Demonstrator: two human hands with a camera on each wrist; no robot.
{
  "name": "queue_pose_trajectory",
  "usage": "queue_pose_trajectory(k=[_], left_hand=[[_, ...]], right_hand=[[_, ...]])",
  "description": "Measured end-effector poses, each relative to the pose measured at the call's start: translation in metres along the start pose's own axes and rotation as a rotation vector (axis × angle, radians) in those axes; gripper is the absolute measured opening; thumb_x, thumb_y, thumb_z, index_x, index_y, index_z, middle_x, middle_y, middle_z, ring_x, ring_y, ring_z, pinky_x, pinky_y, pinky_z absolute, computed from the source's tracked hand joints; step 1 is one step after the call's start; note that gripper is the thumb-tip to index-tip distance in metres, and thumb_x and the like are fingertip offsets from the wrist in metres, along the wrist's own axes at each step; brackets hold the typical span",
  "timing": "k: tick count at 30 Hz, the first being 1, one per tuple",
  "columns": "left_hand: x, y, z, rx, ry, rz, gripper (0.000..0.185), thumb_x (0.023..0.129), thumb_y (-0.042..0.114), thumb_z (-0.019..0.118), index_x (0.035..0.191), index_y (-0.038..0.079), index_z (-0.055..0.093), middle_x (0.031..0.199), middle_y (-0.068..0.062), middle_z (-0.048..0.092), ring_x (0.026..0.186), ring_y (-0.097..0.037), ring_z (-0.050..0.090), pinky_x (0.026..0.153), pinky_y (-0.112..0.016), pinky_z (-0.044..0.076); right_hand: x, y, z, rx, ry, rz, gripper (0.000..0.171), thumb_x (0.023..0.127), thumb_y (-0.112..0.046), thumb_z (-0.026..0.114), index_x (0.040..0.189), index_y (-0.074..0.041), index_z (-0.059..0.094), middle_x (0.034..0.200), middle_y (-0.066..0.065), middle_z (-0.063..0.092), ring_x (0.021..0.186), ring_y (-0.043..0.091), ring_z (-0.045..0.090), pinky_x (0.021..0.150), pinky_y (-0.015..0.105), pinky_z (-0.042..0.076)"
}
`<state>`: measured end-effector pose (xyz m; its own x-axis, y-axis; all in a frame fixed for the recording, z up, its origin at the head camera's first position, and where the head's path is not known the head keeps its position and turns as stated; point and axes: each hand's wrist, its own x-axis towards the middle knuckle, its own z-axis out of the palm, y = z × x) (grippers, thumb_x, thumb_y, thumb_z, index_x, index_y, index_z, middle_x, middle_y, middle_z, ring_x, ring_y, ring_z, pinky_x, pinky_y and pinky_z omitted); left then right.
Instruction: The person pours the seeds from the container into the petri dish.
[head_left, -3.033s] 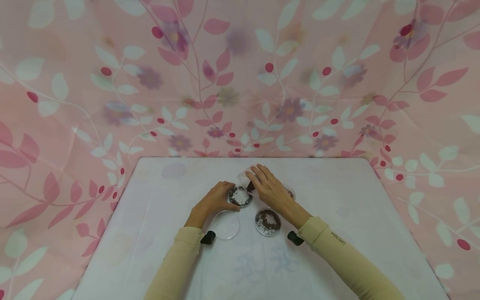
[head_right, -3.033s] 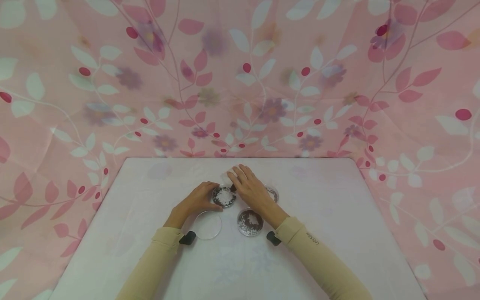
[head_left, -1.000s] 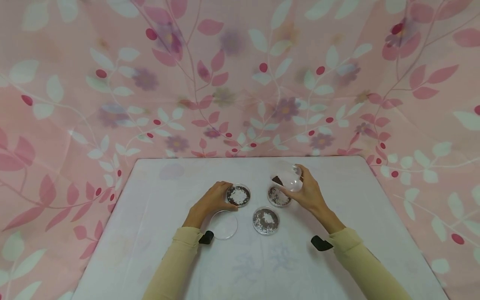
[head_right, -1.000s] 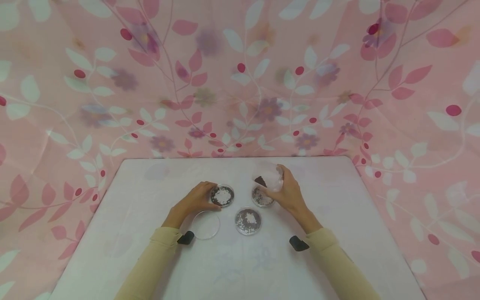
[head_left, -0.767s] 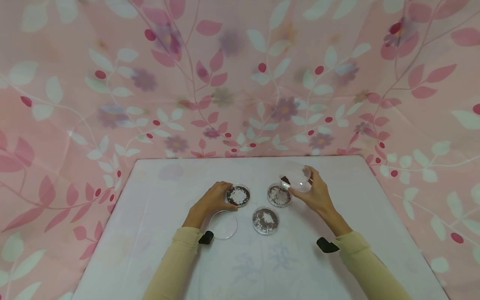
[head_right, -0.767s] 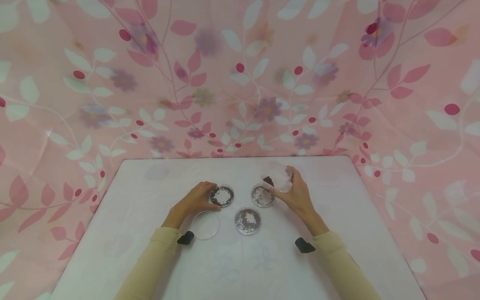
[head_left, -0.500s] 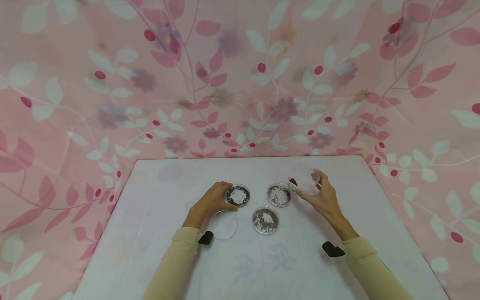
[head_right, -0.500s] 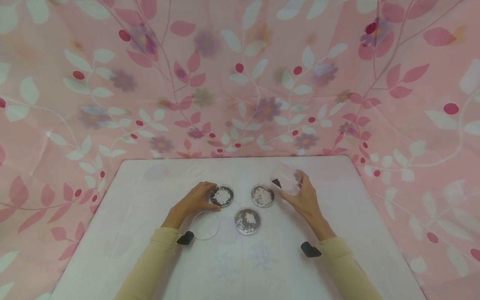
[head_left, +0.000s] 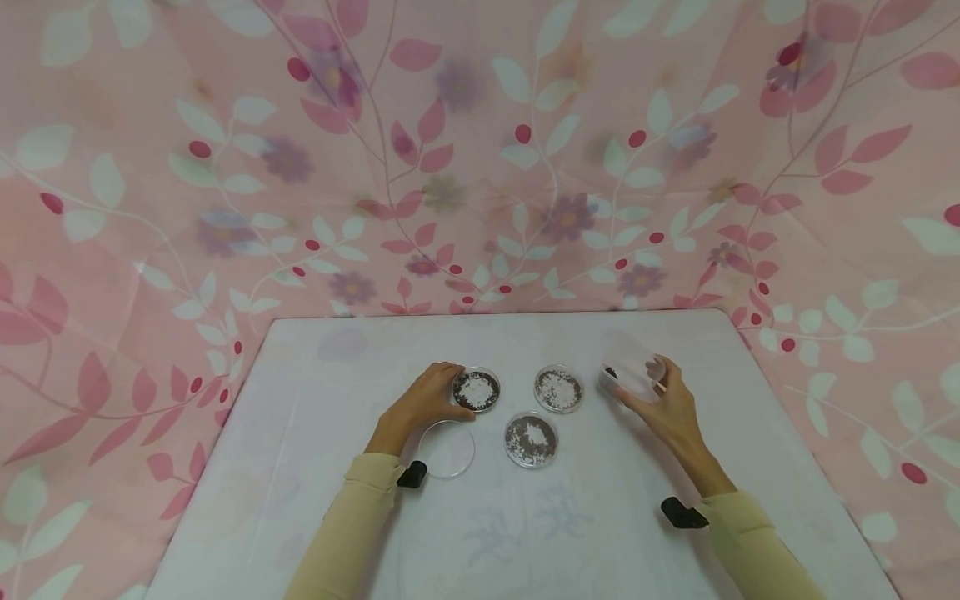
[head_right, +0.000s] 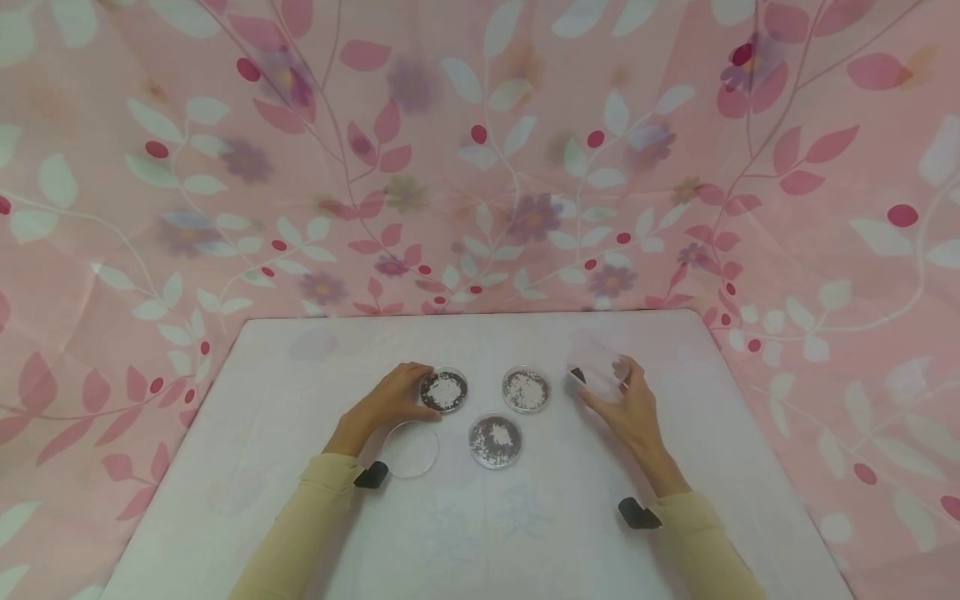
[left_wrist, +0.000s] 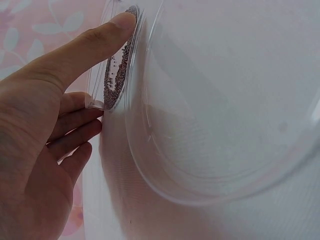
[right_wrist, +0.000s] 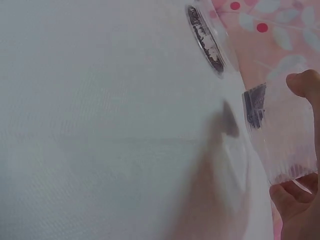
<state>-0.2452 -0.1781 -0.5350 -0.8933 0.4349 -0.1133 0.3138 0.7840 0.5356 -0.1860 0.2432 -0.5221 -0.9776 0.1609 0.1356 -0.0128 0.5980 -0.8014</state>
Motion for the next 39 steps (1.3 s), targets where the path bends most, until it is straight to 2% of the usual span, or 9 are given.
queue_pose_trajectory(k=[17, 23, 30, 39], left_hand=[[-0.001, 0.001, 0.001, -0.01, 0.006, -0.021, 0.093, 0.065, 0.049, 0.088, 0.14, 0.009, 0.052, 0.142, -0.009, 0.053, 0.137, -0.026, 0.044, 0.118, -0.042, 0.035], [0.0, 0.001, 0.001, -0.014, 0.004, -0.02, 0.093, 0.064, 0.048, 0.089, 0.14, 0.009, 0.053, 0.142, -0.009, 0.053, 0.137, -0.026, 0.044, 0.118, -0.041, 0.034], [0.0, 0.0, 0.002, -0.016, 0.004, -0.02, 0.092, 0.065, 0.049, 0.089, 0.14, 0.009, 0.052, 0.143, -0.009, 0.053, 0.138, -0.026, 0.044, 0.118, -0.041, 0.034], [0.0, 0.0, 0.002, -0.013, 0.001, -0.02, 0.093, 0.065, 0.05, 0.088, 0.141, 0.01, 0.051, 0.143, -0.008, 0.052, 0.138, -0.025, 0.043, 0.119, -0.041, 0.033]], right_hand=[[-0.009, 0.025, -0.001, 0.0, -0.005, 0.076, 0.094, 0.077, -0.027, 0.085, 0.147, -0.002, 0.028, 0.142, 0.023, 0.048, 0.133, 0.04, 0.046, 0.107, 0.054, 0.042], [-0.011, 0.028, -0.001, 0.007, -0.022, 0.115, 0.096, 0.078, -0.032, 0.083, 0.15, -0.005, 0.025, 0.145, 0.022, 0.047, 0.136, 0.038, 0.044, 0.109, 0.053, 0.041], [-0.013, 0.03, -0.001, -0.012, -0.052, 0.153, 0.102, 0.08, -0.04, 0.08, 0.154, -0.008, 0.017, 0.149, 0.024, 0.042, 0.135, 0.045, 0.045, 0.11, 0.055, 0.039], [-0.014, 0.03, -0.002, -0.03, -0.068, 0.142, 0.106, 0.081, -0.042, 0.079, 0.157, -0.011, 0.011, 0.149, 0.024, 0.042, 0.133, 0.047, 0.046, 0.109, 0.058, 0.039]])
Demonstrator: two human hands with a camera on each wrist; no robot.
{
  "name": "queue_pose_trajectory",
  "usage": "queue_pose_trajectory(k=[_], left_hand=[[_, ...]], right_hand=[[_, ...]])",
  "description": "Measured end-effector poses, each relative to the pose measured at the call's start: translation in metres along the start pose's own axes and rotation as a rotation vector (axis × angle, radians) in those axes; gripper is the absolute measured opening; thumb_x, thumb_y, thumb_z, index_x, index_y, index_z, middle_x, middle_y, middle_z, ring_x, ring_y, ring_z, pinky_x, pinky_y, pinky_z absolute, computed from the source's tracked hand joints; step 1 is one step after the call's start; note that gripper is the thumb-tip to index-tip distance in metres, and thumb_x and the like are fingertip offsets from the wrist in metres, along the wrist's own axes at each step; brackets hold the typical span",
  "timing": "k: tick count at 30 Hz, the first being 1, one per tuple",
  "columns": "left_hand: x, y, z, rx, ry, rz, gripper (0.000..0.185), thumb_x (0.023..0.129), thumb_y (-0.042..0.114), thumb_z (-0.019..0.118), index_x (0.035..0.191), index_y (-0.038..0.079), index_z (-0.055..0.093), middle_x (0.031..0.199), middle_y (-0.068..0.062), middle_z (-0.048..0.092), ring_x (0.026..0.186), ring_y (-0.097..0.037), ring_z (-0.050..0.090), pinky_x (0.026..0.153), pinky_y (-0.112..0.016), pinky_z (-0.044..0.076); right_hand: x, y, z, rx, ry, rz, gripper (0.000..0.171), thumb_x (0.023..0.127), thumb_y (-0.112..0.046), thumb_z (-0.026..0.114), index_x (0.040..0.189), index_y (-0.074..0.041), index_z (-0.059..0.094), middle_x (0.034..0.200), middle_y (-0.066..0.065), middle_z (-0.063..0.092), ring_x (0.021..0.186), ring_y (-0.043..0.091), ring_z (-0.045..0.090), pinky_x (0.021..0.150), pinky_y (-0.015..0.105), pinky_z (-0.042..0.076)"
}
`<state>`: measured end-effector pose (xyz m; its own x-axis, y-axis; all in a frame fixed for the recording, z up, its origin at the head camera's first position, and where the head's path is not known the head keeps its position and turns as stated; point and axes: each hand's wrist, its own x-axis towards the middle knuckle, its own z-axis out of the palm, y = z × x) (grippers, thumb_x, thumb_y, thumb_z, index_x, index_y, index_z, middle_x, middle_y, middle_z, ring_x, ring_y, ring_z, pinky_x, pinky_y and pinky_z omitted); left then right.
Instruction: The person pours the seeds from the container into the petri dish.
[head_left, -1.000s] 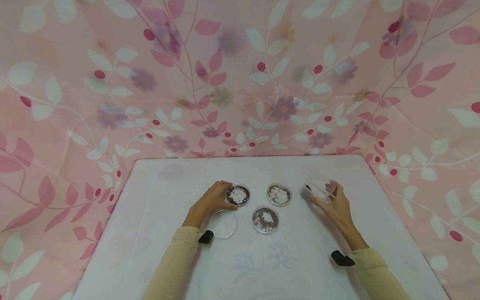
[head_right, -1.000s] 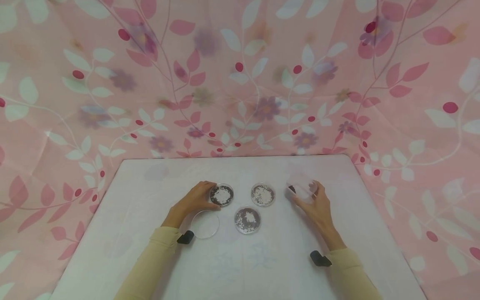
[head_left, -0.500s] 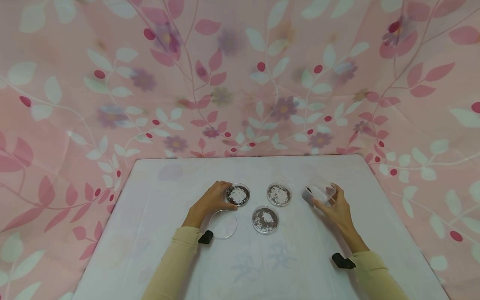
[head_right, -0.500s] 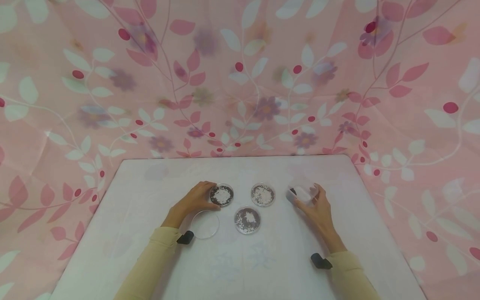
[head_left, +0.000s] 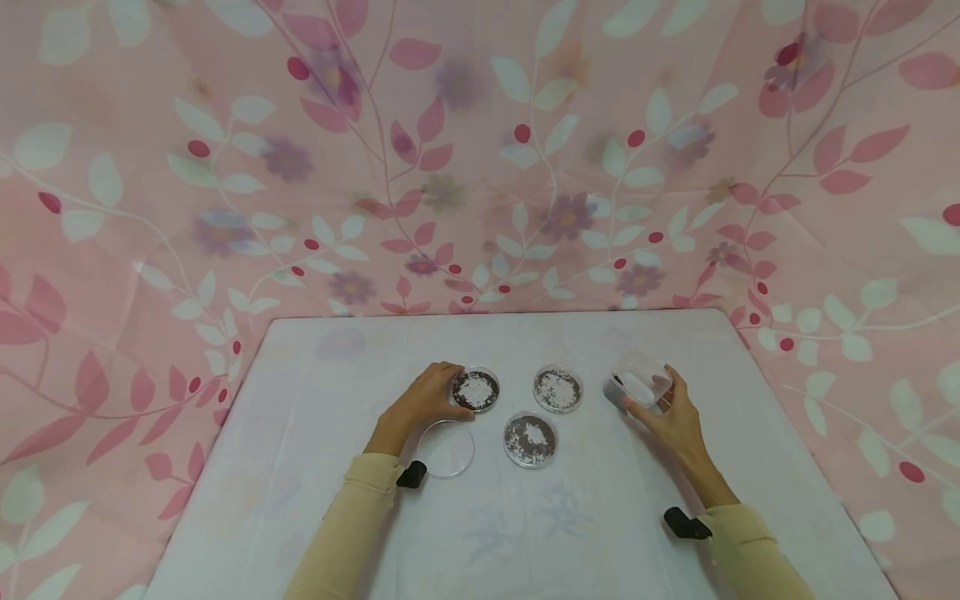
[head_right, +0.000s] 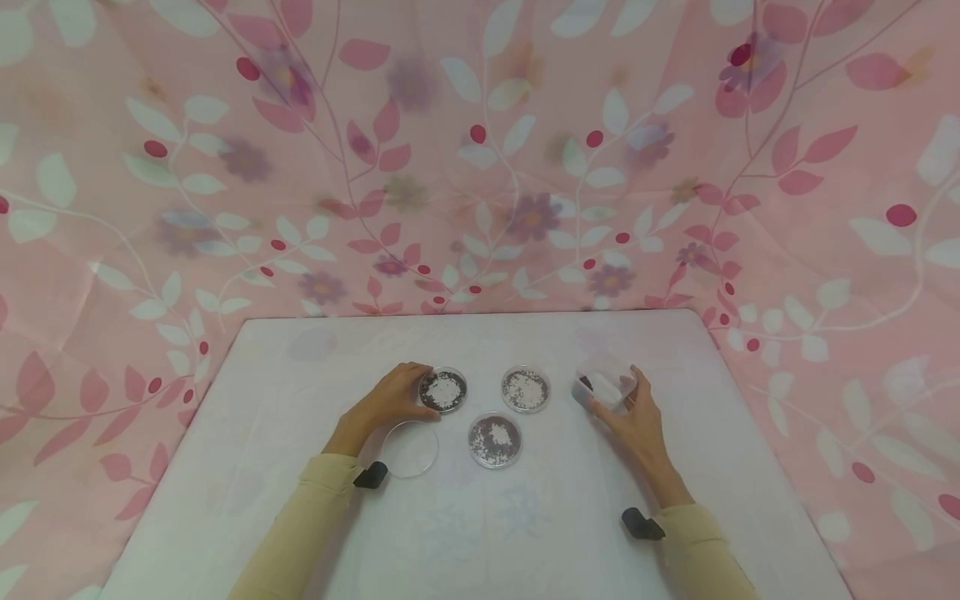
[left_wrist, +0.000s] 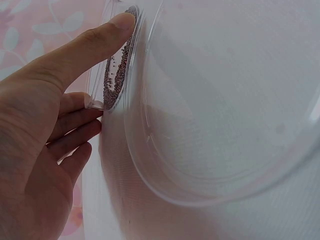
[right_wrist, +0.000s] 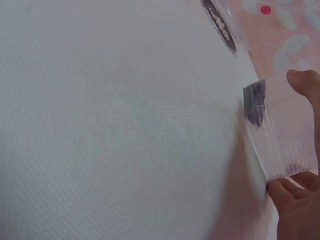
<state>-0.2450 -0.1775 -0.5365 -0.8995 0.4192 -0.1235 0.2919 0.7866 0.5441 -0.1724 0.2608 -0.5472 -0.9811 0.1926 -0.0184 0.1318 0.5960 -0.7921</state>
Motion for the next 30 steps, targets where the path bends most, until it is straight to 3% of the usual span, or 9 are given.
queue_pose_trajectory(k=[8, 13, 18, 21, 25, 30], left_hand=[[0.0, -0.002, 0.002, -0.002, -0.001, 0.002, 0.094, 0.065, 0.051, 0.088, 0.141, 0.01, 0.051, 0.144, -0.008, 0.052, 0.138, -0.025, 0.043, 0.118, -0.042, 0.034], [-0.001, -0.001, 0.0, -0.015, -0.002, -0.002, 0.094, 0.065, 0.05, 0.088, 0.141, 0.01, 0.051, 0.144, -0.009, 0.052, 0.139, -0.025, 0.043, 0.119, -0.041, 0.034], [-0.001, -0.001, -0.001, -0.009, -0.008, -0.004, 0.094, 0.065, 0.05, 0.088, 0.142, 0.01, 0.05, 0.145, -0.009, 0.051, 0.139, -0.026, 0.042, 0.119, -0.041, 0.033], [-0.001, -0.001, -0.001, -0.002, -0.004, 0.002, 0.094, 0.065, 0.05, 0.088, 0.141, 0.009, 0.051, 0.144, -0.009, 0.052, 0.139, -0.025, 0.043, 0.119, -0.041, 0.033], [-0.001, 0.0, -0.002, -0.008, 0.001, 0.011, 0.094, 0.065, 0.049, 0.088, 0.141, 0.008, 0.051, 0.143, -0.009, 0.053, 0.138, -0.026, 0.044, 0.118, -0.041, 0.034], [-0.001, 0.001, -0.002, -0.011, 0.002, 0.011, 0.094, 0.065, 0.049, 0.088, 0.141, 0.008, 0.051, 0.143, -0.01, 0.052, 0.137, -0.026, 0.044, 0.118, -0.042, 0.034]], right_hand=[[-0.001, -0.005, -0.004, -0.024, -0.006, -0.01, 0.109, 0.08, -0.042, 0.08, 0.158, -0.012, 0.01, 0.151, 0.026, 0.038, 0.132, 0.05, 0.046, 0.108, 0.06, 0.039], [0.0, -0.012, -0.007, -0.074, 0.057, -0.08, 0.107, 0.077, -0.04, 0.082, 0.157, -0.01, 0.017, 0.153, 0.026, 0.035, 0.136, 0.048, 0.04, 0.109, 0.064, 0.034], [0.005, -0.026, -0.003, -0.104, 0.175, -0.254, 0.102, 0.069, -0.03, 0.088, 0.152, -0.007, 0.033, 0.15, 0.024, 0.039, 0.138, 0.045, 0.035, 0.108, 0.067, 0.031], [0.006, -0.047, 0.008, -0.12, 0.207, -0.414, 0.099, 0.063, -0.026, 0.092, 0.146, -0.002, 0.042, 0.143, 0.026, 0.045, 0.133, 0.046, 0.039, 0.106, 0.067, 0.033], [0.003, -0.082, 0.031, -0.15, 0.169, -0.609, 0.098, 0.059, -0.027, 0.094, 0.14, 0.003, 0.047, 0.136, 0.027, 0.051, 0.128, 0.045, 0.045, 0.107, 0.066, 0.034], [-0.008, -0.12, 0.065, -0.206, 0.043, -0.692, 0.1, 0.065, -0.04, 0.09, 0.145, -0.002, 0.043, 0.139, 0.019, 0.052, 0.127, 0.034, 0.05, 0.106, 0.055, 0.043]])
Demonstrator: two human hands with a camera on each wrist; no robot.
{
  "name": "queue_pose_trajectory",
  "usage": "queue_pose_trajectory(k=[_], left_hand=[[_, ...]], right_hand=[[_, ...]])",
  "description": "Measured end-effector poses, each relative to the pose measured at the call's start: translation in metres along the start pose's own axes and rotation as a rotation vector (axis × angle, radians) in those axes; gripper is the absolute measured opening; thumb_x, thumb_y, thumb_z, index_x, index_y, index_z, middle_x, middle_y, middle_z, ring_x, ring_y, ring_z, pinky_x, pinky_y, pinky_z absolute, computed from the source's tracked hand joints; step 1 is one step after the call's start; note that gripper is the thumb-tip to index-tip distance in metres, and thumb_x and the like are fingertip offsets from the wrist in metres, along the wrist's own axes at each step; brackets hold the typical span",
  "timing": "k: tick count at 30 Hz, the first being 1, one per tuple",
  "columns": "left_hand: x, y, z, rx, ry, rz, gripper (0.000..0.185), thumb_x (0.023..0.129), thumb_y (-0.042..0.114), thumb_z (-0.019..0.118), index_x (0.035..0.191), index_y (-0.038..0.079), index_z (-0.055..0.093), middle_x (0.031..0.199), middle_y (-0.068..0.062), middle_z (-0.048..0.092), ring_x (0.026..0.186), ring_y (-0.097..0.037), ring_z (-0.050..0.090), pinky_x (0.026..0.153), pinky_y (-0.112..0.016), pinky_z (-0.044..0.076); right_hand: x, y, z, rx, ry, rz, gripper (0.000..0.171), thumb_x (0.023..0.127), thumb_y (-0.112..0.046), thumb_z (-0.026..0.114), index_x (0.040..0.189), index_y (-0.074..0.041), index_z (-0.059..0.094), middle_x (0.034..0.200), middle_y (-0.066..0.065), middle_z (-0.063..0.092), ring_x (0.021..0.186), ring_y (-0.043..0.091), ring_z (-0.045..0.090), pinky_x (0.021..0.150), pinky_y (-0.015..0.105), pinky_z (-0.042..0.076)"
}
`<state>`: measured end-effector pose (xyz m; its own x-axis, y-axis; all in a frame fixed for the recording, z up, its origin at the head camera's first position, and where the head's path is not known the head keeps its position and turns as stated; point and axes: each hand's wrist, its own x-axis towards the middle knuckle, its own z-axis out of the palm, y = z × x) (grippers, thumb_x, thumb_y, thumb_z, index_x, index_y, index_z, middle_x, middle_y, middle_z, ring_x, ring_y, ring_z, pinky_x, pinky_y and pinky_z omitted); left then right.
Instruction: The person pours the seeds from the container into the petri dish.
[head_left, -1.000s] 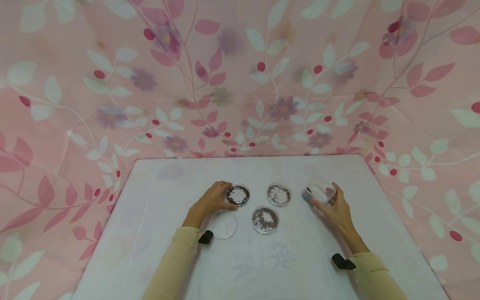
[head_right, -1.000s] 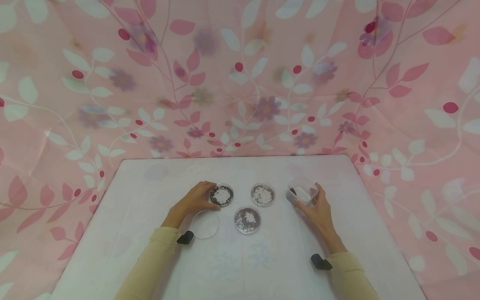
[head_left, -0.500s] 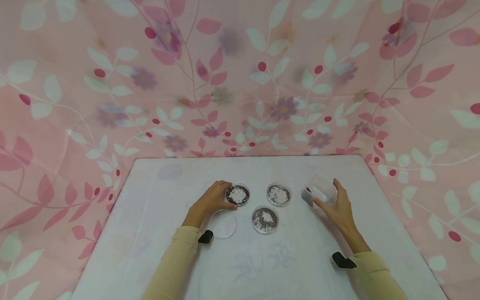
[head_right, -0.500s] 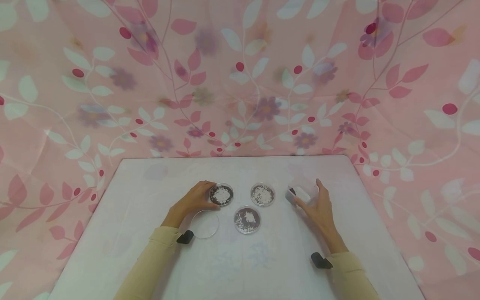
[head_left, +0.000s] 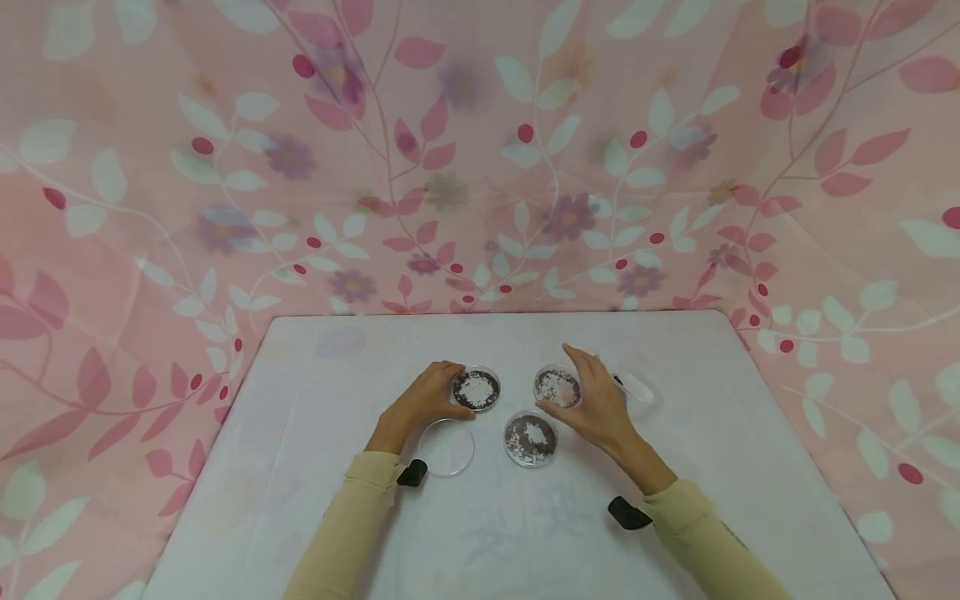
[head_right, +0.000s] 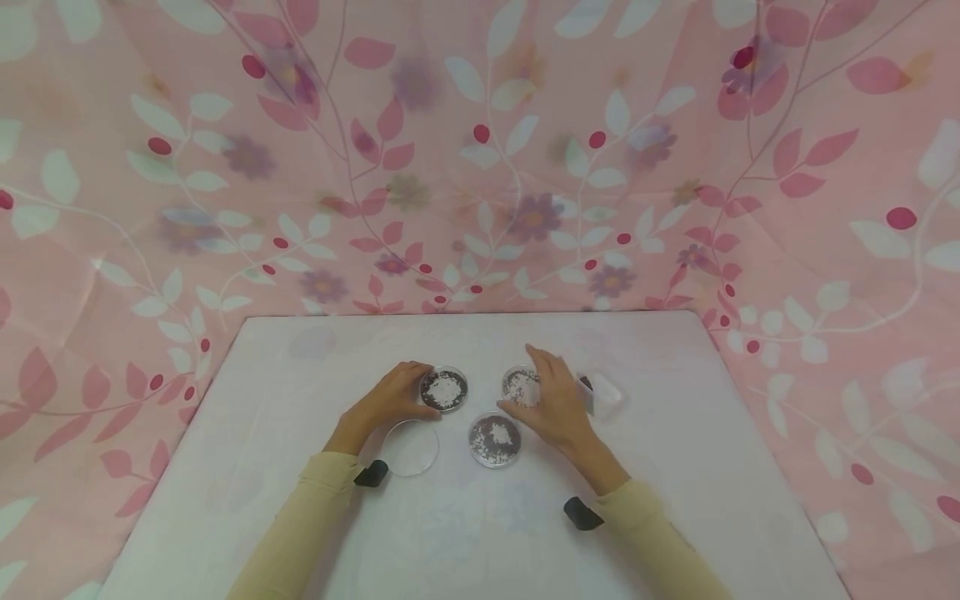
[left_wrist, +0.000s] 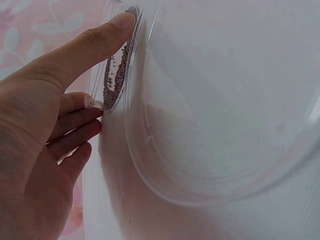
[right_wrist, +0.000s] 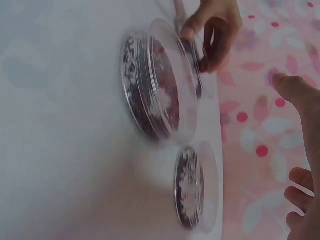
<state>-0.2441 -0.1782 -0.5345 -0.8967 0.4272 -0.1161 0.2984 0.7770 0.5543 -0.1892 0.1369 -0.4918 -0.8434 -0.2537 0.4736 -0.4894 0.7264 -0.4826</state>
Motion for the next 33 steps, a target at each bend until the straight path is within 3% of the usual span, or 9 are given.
queue_pose_trajectory(k=[7, 17, 21, 27, 33], left_hand=[[-0.001, 0.001, 0.0, 0.004, -0.005, -0.006, 0.093, 0.065, 0.049, 0.088, 0.141, 0.009, 0.051, 0.143, -0.009, 0.052, 0.138, -0.026, 0.044, 0.118, -0.042, 0.035], [0.002, -0.005, -0.002, 0.043, -0.006, 0.017, 0.091, 0.068, 0.05, 0.086, 0.141, 0.009, 0.051, 0.142, -0.008, 0.053, 0.136, -0.025, 0.045, 0.117, -0.041, 0.037], [0.003, -0.007, -0.004, 0.062, 0.017, 0.057, 0.087, 0.069, 0.045, 0.087, 0.138, 0.004, 0.053, 0.139, -0.012, 0.056, 0.134, -0.029, 0.047, 0.116, -0.043, 0.038], [0.004, -0.011, -0.006, 0.067, 0.015, 0.059, 0.089, 0.069, 0.046, 0.087, 0.139, 0.004, 0.052, 0.141, -0.013, 0.055, 0.135, -0.029, 0.046, 0.117, -0.044, 0.036], [0.003, -0.016, -0.007, 0.059, 0.025, 0.06, 0.093, 0.066, 0.052, 0.086, 0.139, 0.004, 0.052, 0.139, -0.012, 0.055, 0.133, -0.029, 0.047, 0.116, -0.043, 0.037]], right_hand=[[0.003, -0.039, 0.037, -0.014, -0.179, -0.079, 0.099, 0.071, -0.055, 0.082, 0.148, -0.008, 0.04, 0.141, 0.009, 0.052, 0.128, 0.026, 0.052, 0.106, 0.045, 0.047], [-0.007, -0.074, 0.077, -0.028, -0.273, -0.24, 0.092, 0.071, -0.058, 0.08, 0.139, -0.005, 0.049, 0.132, 0.007, 0.059, 0.123, 0.024, 0.056, 0.114, 0.052, 0.038], [-0.013, -0.084, 0.086, -0.056, -0.362, -0.239, 0.092, 0.073, -0.062, 0.076, 0.142, -0.008, 0.047, 0.131, 0.005, 0.059, 0.124, 0.023, 0.056, 0.114, 0.053, 0.038], [-0.018, -0.095, 0.094, -0.101, -0.476, -0.216, 0.089, 0.075, -0.065, 0.072, 0.143, -0.012, 0.046, 0.139, 0.006, 0.055, 0.131, 0.022, 0.052, 0.118, 0.047, 0.033], [-0.021, -0.099, 0.102, -0.122, -0.501, -0.218, 0.09, 0.076, -0.065, 0.07, 0.144, -0.012, 0.045, 0.14, 0.008, 0.054, 0.13, 0.023, 0.052, 0.115, 0.042, 0.038]])
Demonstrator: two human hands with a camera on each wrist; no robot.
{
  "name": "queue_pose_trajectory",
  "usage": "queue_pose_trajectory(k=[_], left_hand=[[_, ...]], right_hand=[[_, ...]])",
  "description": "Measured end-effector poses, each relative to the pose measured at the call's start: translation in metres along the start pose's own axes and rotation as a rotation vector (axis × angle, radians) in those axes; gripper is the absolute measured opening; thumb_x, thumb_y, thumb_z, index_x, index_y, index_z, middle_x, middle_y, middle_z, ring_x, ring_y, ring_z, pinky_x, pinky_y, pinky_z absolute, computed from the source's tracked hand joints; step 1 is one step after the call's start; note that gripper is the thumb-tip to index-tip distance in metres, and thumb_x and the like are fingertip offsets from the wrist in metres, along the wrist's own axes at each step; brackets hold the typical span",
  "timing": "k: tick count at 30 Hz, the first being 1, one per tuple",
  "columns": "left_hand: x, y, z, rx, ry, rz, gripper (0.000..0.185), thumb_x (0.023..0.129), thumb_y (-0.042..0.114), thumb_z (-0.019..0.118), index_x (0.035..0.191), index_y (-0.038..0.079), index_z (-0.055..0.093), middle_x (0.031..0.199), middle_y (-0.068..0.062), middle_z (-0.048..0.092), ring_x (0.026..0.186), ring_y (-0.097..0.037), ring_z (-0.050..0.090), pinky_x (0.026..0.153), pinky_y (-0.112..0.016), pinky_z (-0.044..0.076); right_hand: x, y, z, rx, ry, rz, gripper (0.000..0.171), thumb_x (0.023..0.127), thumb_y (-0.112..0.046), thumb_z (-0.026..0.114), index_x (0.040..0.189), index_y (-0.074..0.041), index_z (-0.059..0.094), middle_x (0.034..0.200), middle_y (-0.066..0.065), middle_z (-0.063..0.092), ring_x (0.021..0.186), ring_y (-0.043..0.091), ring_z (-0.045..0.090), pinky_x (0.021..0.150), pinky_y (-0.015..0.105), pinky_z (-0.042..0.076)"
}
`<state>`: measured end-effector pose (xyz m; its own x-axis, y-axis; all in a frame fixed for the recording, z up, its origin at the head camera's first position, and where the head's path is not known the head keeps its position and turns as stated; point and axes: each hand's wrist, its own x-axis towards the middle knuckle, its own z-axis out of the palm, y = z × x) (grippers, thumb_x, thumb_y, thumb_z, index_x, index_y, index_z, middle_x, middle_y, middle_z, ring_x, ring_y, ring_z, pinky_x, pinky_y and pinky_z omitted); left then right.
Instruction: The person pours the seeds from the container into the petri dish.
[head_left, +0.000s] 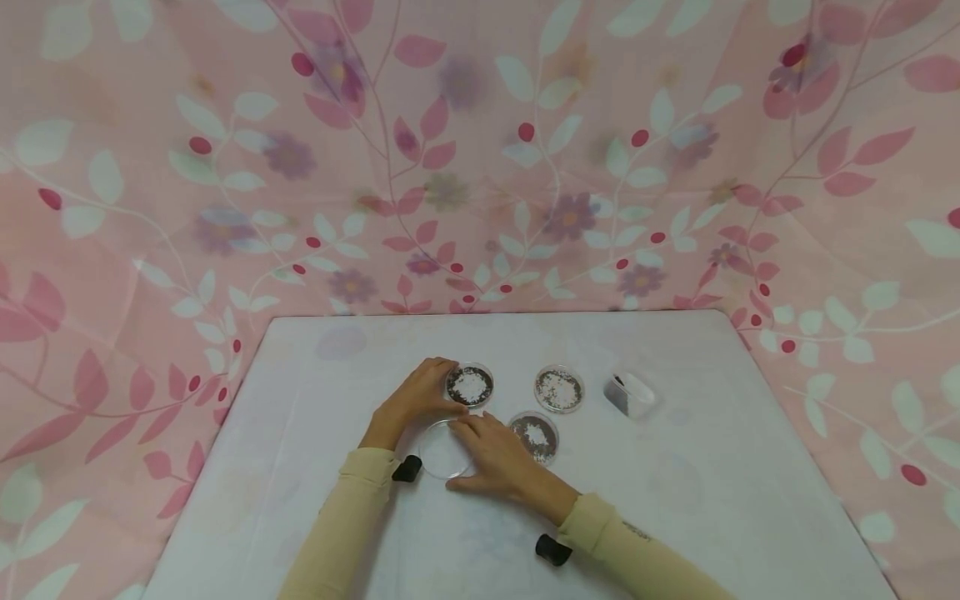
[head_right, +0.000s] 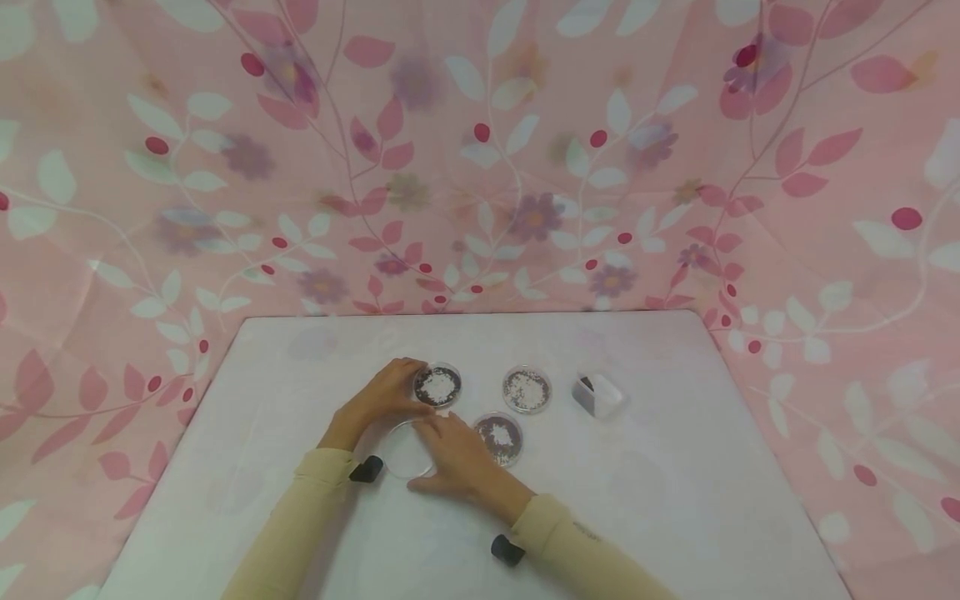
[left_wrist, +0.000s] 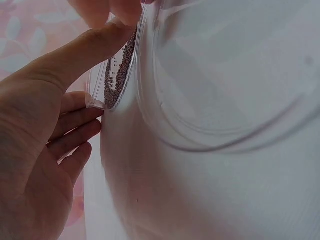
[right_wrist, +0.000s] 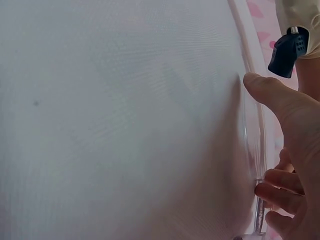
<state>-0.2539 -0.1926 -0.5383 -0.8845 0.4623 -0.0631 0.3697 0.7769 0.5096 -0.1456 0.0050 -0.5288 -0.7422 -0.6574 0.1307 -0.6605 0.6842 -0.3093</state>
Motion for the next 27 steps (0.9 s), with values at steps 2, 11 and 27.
queue_pose_trajectory(k=[2, 11, 27], left_hand=[[0.0, -0.002, 0.001, 0.007, 0.01, 0.005, 0.094, 0.066, 0.053, 0.085, 0.139, 0.005, 0.052, 0.138, -0.011, 0.056, 0.133, -0.028, 0.047, 0.116, -0.043, 0.038], [0.0, -0.004, -0.004, 0.0, 0.022, 0.01, 0.094, 0.065, 0.052, 0.086, 0.137, 0.002, 0.053, 0.137, -0.013, 0.057, 0.131, -0.03, 0.048, 0.114, -0.045, 0.039], [0.001, -0.005, -0.004, 0.0, 0.017, 0.004, 0.092, 0.066, 0.05, 0.086, 0.138, 0.002, 0.053, 0.138, -0.015, 0.056, 0.132, -0.031, 0.048, 0.115, -0.046, 0.037]], right_hand=[[0.001, 0.0, 0.002, -0.01, -0.004, 0.002, 0.09, 0.077, -0.066, 0.07, 0.144, -0.012, 0.045, 0.14, 0.007, 0.054, 0.128, 0.023, 0.053, 0.112, 0.039, 0.043], [0.007, -0.005, 0.01, -0.043, -0.014, 0.011, 0.093, 0.078, -0.07, 0.065, 0.147, -0.012, 0.042, 0.143, 0.008, 0.051, 0.133, 0.022, 0.049, 0.108, 0.036, 0.046], [0.004, -0.002, 0.002, 0.059, 0.045, -0.011, 0.094, 0.078, -0.061, 0.072, 0.148, -0.008, 0.039, 0.145, 0.011, 0.049, 0.132, 0.024, 0.05, 0.108, 0.036, 0.047]])
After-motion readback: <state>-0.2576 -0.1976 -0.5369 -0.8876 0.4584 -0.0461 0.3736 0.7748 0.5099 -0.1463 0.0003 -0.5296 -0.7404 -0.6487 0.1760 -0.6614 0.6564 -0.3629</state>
